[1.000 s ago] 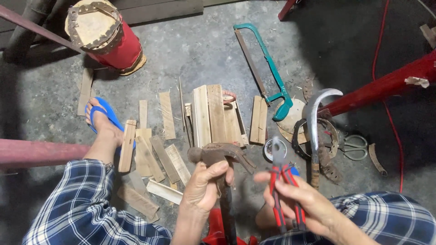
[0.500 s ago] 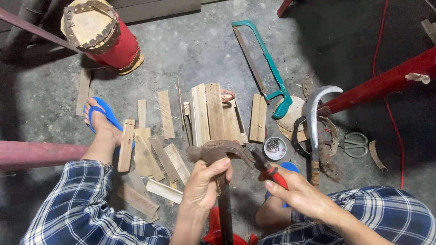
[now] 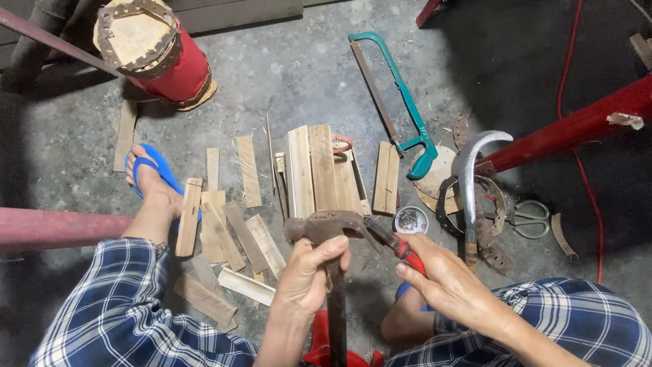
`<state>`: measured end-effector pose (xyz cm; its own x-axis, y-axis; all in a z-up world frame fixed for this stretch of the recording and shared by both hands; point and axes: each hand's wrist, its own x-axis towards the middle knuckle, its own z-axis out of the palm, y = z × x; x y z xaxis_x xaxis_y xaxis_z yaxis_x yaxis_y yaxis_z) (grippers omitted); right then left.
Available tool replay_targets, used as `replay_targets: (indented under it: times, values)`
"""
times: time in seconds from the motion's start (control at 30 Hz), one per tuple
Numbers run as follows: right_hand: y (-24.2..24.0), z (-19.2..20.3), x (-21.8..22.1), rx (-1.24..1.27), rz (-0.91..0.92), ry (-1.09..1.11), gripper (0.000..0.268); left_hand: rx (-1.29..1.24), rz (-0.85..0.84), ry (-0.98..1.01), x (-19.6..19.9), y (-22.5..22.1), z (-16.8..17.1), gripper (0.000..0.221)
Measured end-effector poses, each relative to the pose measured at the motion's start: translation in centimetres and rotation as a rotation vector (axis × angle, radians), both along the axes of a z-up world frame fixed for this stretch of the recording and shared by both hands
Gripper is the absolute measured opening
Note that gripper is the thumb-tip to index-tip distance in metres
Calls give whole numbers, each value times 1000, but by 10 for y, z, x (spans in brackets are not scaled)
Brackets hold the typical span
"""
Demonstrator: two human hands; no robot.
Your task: The person is assembling a wooden percussion instrument by nailing thin wooden slats onto a circular frame.
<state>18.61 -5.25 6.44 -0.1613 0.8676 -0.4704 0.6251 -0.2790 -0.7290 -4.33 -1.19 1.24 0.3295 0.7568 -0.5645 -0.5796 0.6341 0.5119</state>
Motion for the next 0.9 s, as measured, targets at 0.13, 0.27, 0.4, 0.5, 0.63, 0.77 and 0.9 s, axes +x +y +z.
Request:
replay_targets:
  times: [0.13, 0.27, 0.4, 0.5, 0.63, 0.77, 0.9]
  values:
    - [-2, 1, -3, 47, -25, -38, 37, 28, -19, 13, 0, 0, 4, 7]
    - [-6, -7, -2, 175, 23, -182, 20, 20, -12, 2, 1, 0, 3, 9]
    - [-8, -17, 0, 382, 131, -273, 16, 8, 3, -10, 0, -1, 2, 12]
    - [-3, -16, -6, 173, 51, -100, 17, 28, -11, 21, 0, -3, 7, 8]
    - [-3, -17, -8, 114, 43, -102, 20, 19, 11, 41, -2, -3, 12, 8]
    - [-2, -12, -13, 103, 27, -248, 16, 30, 29, -20, -3, -5, 10, 5]
    - [-3, -11, -13, 140, 24, -317, 9, 21, 63, 3, -1, -5, 13, 9]
